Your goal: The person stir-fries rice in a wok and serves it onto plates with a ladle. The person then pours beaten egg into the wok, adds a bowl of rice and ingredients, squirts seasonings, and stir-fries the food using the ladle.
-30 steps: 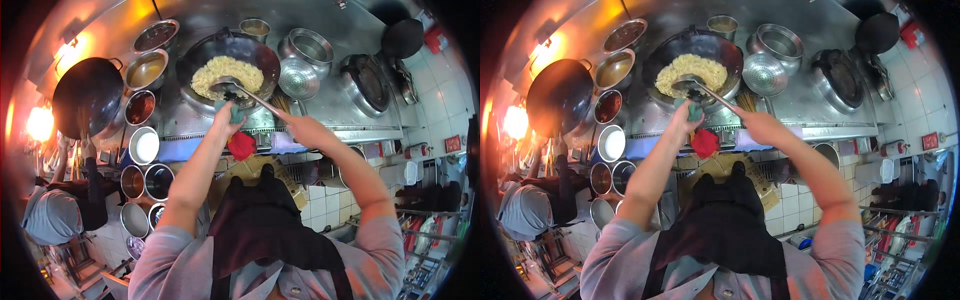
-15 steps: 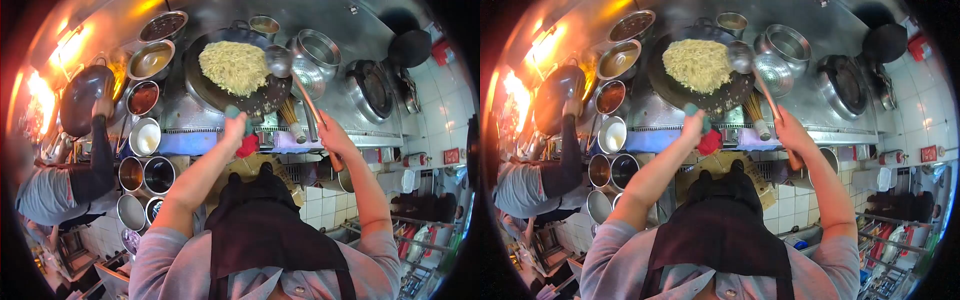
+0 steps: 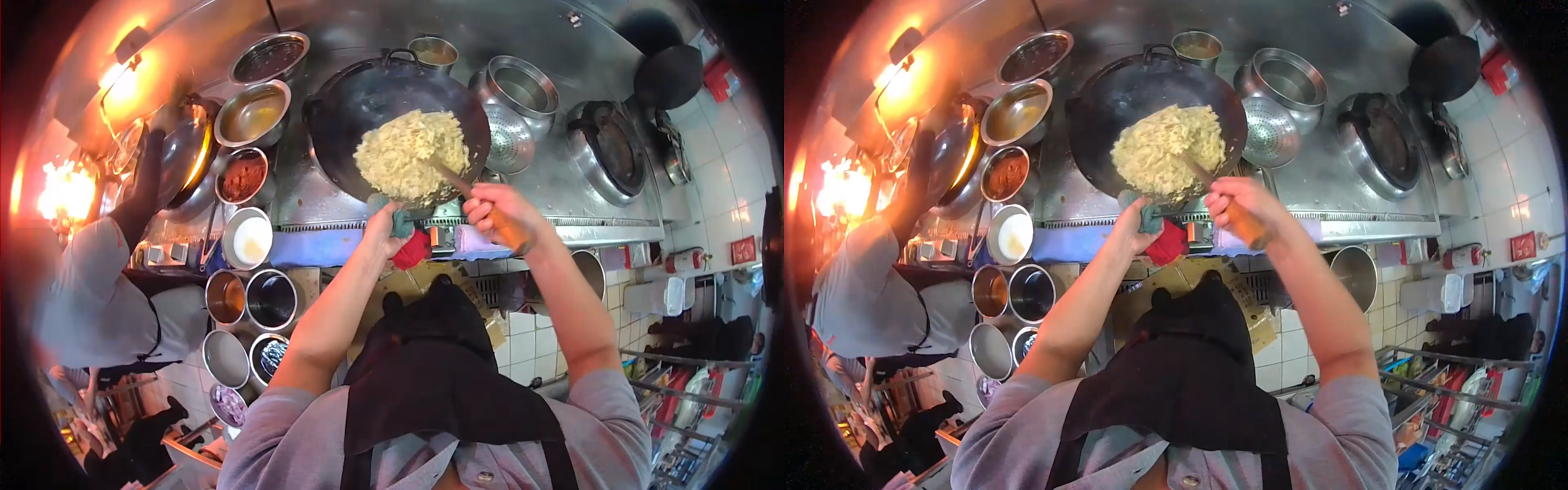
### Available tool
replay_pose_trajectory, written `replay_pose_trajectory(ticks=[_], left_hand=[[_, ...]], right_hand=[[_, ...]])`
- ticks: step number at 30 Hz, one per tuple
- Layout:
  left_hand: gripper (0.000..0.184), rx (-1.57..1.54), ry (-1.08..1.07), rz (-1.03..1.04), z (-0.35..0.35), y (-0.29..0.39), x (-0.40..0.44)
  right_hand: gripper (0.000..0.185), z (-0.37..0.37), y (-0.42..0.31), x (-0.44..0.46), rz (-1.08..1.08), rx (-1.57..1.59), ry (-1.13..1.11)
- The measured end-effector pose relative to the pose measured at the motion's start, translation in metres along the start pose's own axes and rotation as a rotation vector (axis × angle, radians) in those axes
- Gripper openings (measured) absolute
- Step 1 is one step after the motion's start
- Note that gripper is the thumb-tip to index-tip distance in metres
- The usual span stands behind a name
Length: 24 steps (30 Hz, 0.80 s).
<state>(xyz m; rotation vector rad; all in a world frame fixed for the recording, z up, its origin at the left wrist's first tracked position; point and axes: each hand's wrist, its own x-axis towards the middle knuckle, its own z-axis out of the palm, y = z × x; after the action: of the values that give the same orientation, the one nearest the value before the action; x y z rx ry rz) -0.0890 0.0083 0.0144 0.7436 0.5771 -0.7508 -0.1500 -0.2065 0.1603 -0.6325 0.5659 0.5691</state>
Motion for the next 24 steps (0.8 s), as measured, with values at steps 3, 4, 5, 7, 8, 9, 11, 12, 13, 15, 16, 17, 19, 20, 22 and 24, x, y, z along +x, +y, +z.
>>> replay_pose_trajectory(ticks=[3, 4, 5, 7, 8, 9, 11, 12, 13, 15, 16, 17, 19, 20, 22, 24], left_hand=[[0.026, 0.199, 0.102, -0.051, -0.005, 0.000, -0.007], [0.026, 0.212, 0.106, -0.062, -0.007, -0.006, -0.004], [0.025, 0.280, 0.123, -0.048, -0.007, -0.011, -0.001], [0.022, 0.316, 0.121, -0.054, -0.015, -0.019, 0.011], [0.022, 0.328, 0.123, -0.066, -0.017, -0.024, 0.017], [0.020, 0.260, 0.116, -0.087, -0.020, -0.028, 0.022], [0.018, 0.140, 0.093, -0.093, -0.019, -0.030, 0.022], [0.018, 0.152, 0.092, -0.090, -0.021, -0.029, 0.023], [0.016, 0.113, 0.057, -0.061, -0.021, -0.025, 0.026], [0.009, 0.042, -0.015, -0.045, -0.020, -0.018, 0.024], [0.009, 0.061, -0.026, -0.037, -0.018, -0.013, 0.023], [0.007, 0.003, -0.023, -0.026, -0.014, -0.009, 0.018], [0.008, -0.040, -0.018, -0.005, 0.005, 0.000, 0.004], [0.008, -0.006, -0.031, -0.007, 0.006, -0.001, -0.006], [0.009, -0.028, -0.086, -0.055, 0.004, -0.019, -0.027], [0.012, -0.014, 0.019, -0.012, 0.011, -0.063, -0.067]], right_hand=[[0.036, 0.008, 0.036, 0.005, -0.095, -0.304, 0.098], [0.037, 0.008, 0.045, 0.004, -0.102, -0.354, 0.113], [0.046, -0.006, 0.053, 0.009, -0.103, -0.343, 0.083], [0.042, -0.019, 0.065, 0.010, -0.124, -0.247, 0.005], [0.038, -0.024, 0.072, 0.007, -0.141, -0.161, -0.068], [0.031, -0.025, 0.077, 0.003, -0.122, -0.079, -0.048], [0.029, -0.043, 0.092, 0.002, -0.055, 0.001, -0.067], [0.028, -0.048, 0.098, 0.002, 0.017, 0.055, -0.098], [0.022, -0.052, 0.103, 0.001, -0.001, 0.005, -0.092], [0.020, -0.046, 0.105, 0.003, -0.041, -0.112, -0.051], [0.019, -0.042, 0.103, 0.005, -0.077, -0.233, 0.000], [0.019, -0.039, 0.104, 0.007, -0.100, -0.221, -0.005], [0.020, -0.033, 0.094, 0.008, -0.083, -0.114, -0.037], [0.020, -0.035, 0.094, 0.002, -0.113, -0.094, -0.043], [0.021, -0.049, 0.101, -0.020, -0.056, -0.003, -0.088], [0.020, -0.074, 0.122, -0.076, -0.055, 0.067, -0.134]])
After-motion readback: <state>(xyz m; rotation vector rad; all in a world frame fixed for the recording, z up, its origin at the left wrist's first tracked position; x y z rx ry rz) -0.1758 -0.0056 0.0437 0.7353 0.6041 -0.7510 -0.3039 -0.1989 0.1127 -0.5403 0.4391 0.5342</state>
